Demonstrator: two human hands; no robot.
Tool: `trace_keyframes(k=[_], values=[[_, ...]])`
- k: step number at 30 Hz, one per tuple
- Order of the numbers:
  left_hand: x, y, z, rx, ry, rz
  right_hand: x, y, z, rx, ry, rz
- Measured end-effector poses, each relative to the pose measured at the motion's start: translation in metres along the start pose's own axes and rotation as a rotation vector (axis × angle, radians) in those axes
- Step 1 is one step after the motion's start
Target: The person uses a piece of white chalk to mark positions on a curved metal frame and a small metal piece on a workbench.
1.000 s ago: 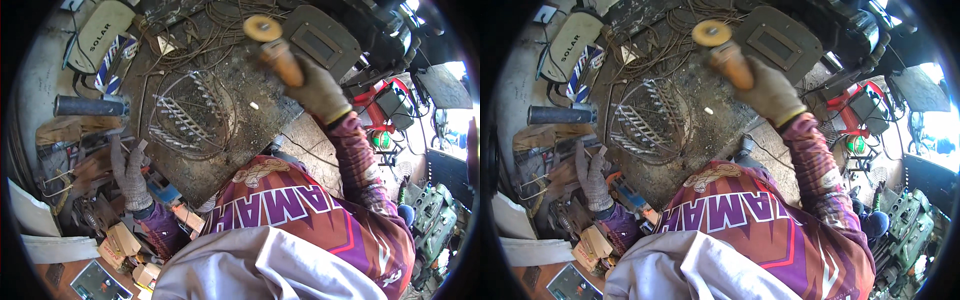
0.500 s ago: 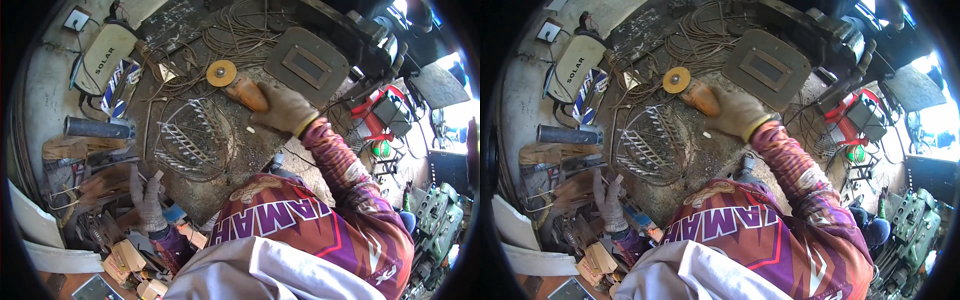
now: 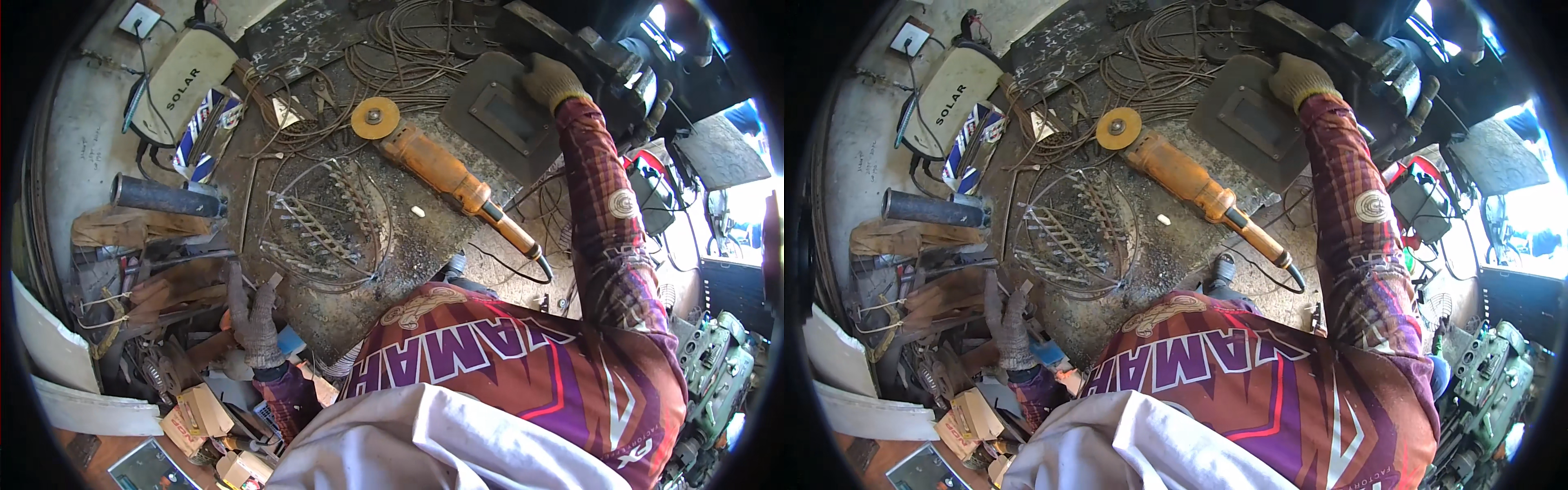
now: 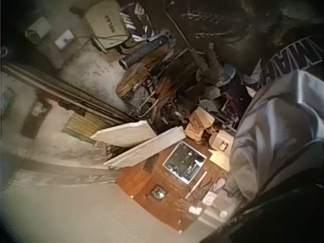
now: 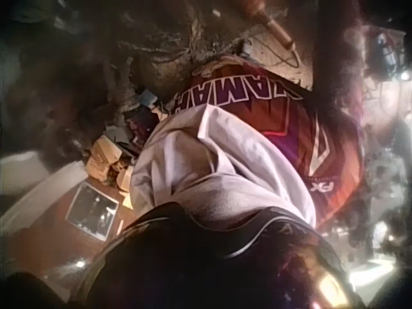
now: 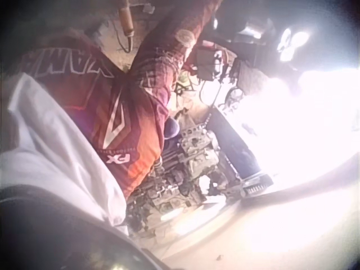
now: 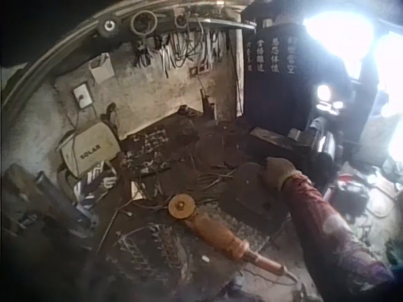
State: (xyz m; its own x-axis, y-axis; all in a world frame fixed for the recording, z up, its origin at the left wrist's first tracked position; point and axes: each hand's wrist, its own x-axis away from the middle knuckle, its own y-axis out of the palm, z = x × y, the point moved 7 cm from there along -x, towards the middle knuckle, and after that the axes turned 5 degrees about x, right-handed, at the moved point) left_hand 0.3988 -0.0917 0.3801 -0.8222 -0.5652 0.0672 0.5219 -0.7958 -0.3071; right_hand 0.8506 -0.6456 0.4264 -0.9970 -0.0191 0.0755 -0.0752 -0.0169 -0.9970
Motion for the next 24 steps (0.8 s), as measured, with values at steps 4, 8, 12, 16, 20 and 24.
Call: trace_keyframes(k=[4, 8, 12, 16, 20, 24], values=[[0.004, -0.003, 0.003, 0.001, 0.121, 0.02, 0.012, -0.055, -0.001, -0.237, -0.325, 0.124], [0.007, 0.006, 0.01, 0.007, 0.001, -0.032, 0.023, -0.134, 0.029, -0.076, -0.357, 0.26], [0.002, 0.017, 0.017, 0.167, 0.05, -0.053, 0.03, -0.18, 0.042, -0.084, -0.264, 0.339], [-0.003, 0.016, 0.009, 0.14, -0.023, -0.148, 0.021, -0.177, 0.044, -0.098, -0.197, 0.353], [0.006, 0.037, 0.029, 0.114, 0.022, -0.107, 0.007, -0.153, 0.037, -0.1, -0.149, 0.321], [0.008, 0.017, 0.01, 0.028, -0.017, -0.04, -0.004, -0.118, 0.01, -0.115, -0.137, 0.263]])
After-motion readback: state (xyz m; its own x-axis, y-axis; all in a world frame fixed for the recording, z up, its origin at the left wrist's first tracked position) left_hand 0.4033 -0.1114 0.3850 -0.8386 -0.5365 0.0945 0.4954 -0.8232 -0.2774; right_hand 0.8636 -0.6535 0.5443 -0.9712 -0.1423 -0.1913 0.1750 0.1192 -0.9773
